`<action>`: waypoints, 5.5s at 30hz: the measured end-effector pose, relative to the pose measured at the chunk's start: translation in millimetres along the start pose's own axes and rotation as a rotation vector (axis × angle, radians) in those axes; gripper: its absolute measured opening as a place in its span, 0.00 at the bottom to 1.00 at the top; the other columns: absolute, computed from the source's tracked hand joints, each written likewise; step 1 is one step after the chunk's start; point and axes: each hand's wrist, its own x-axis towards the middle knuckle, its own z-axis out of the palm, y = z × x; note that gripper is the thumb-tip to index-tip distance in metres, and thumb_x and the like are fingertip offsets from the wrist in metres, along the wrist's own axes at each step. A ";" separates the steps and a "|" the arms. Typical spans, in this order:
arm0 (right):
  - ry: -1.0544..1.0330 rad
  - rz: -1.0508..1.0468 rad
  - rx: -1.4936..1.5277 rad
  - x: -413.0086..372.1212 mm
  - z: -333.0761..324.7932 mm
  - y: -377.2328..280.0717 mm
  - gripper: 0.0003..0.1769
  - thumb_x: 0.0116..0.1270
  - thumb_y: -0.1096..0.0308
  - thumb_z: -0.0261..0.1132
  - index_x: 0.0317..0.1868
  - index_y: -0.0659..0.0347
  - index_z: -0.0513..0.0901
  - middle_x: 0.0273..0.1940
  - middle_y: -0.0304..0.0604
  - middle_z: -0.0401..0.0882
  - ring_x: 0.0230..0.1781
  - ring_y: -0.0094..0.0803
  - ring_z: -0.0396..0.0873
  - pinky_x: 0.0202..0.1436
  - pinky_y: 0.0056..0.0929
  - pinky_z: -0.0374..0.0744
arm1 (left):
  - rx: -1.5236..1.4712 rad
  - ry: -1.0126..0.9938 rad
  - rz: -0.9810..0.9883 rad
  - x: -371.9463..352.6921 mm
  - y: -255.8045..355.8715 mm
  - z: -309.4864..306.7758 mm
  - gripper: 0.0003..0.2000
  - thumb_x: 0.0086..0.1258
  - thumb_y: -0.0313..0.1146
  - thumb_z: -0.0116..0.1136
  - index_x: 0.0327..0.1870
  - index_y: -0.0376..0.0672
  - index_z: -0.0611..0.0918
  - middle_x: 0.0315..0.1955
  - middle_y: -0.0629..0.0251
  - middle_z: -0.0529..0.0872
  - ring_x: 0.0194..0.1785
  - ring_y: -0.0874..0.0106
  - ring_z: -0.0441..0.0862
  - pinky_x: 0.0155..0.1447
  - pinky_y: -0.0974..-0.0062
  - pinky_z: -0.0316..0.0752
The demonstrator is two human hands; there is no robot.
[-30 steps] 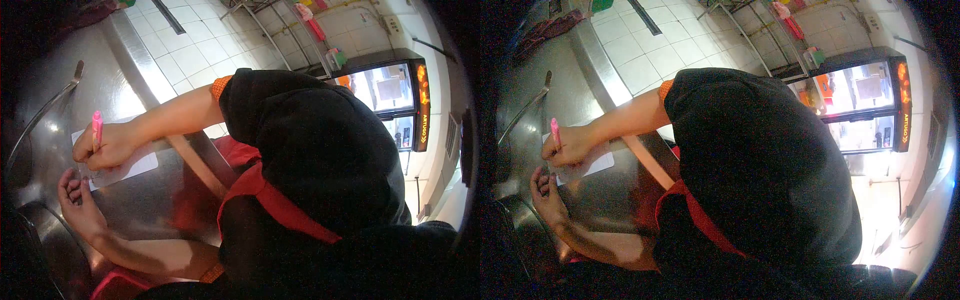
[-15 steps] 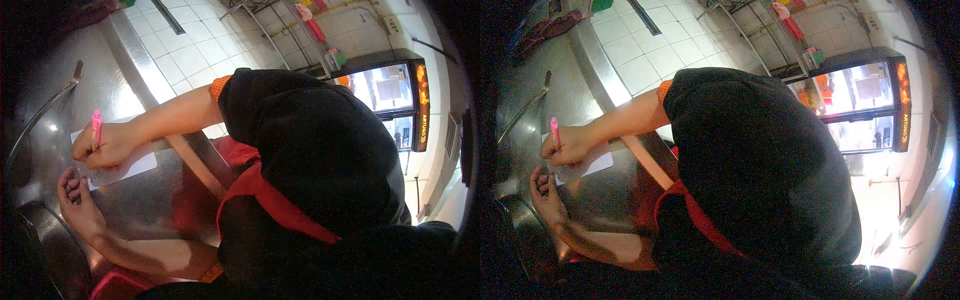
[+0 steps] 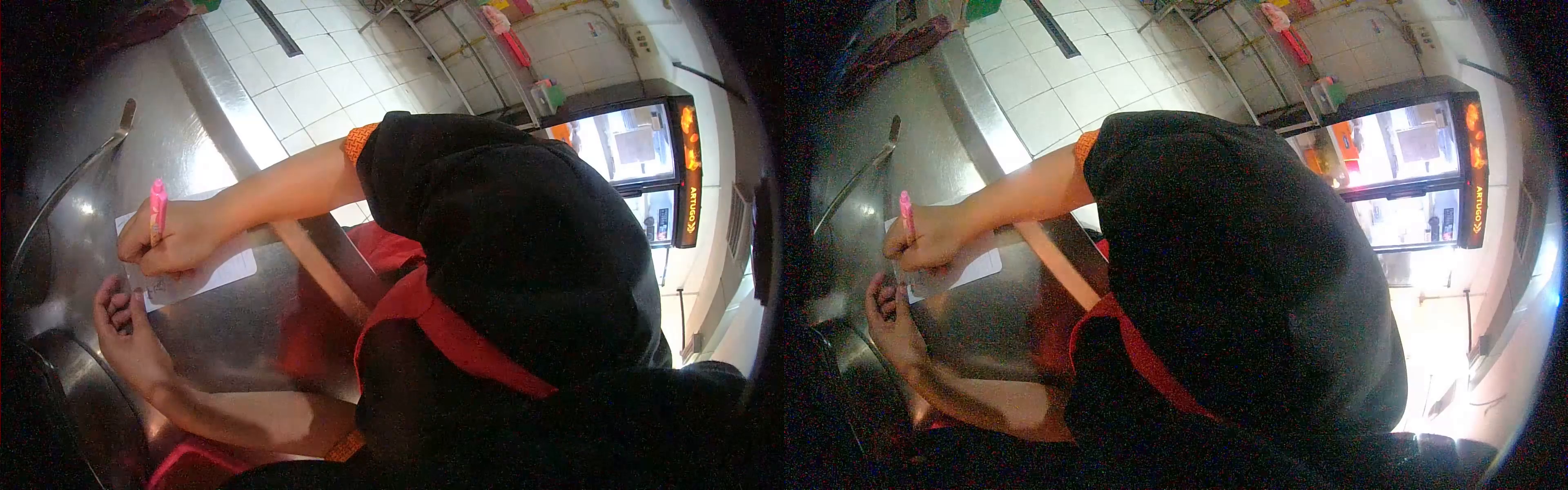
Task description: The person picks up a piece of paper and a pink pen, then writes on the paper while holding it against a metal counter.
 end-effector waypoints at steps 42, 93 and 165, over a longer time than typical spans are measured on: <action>0.095 -0.185 -0.221 3.2 -2.7 8.3 0.11 0.46 0.70 0.51 0.14 0.68 0.62 0.15 0.46 0.61 0.15 0.32 0.63 0.20 0.32 0.62 | 0.049 0.000 -0.007 1.6 2.0 0.8 0.15 0.52 0.23 0.53 0.43 0.41 0.72 0.26 0.71 0.70 0.28 0.81 0.65 0.36 0.85 0.64; -0.051 -0.069 0.121 4.6 4.0 11.2 0.06 0.44 0.75 0.53 0.16 0.68 0.66 0.17 0.44 0.63 0.20 0.30 0.67 0.23 0.26 0.65 | 0.027 0.017 0.000 7.3 -1.2 4.2 0.14 0.53 0.29 0.55 0.42 0.40 0.72 0.27 0.70 0.71 0.28 0.80 0.64 0.35 0.85 0.63; 0.537 -0.052 0.117 8.9 -29.4 -11.1 0.08 0.43 0.79 0.55 0.24 0.65 0.64 0.20 0.42 0.69 0.20 0.27 0.73 0.20 0.21 0.71 | 0.015 0.020 -0.026 -3.9 10.4 1.5 0.13 0.53 0.25 0.53 0.41 0.41 0.73 0.25 0.71 0.69 0.28 0.81 0.65 0.35 0.84 0.64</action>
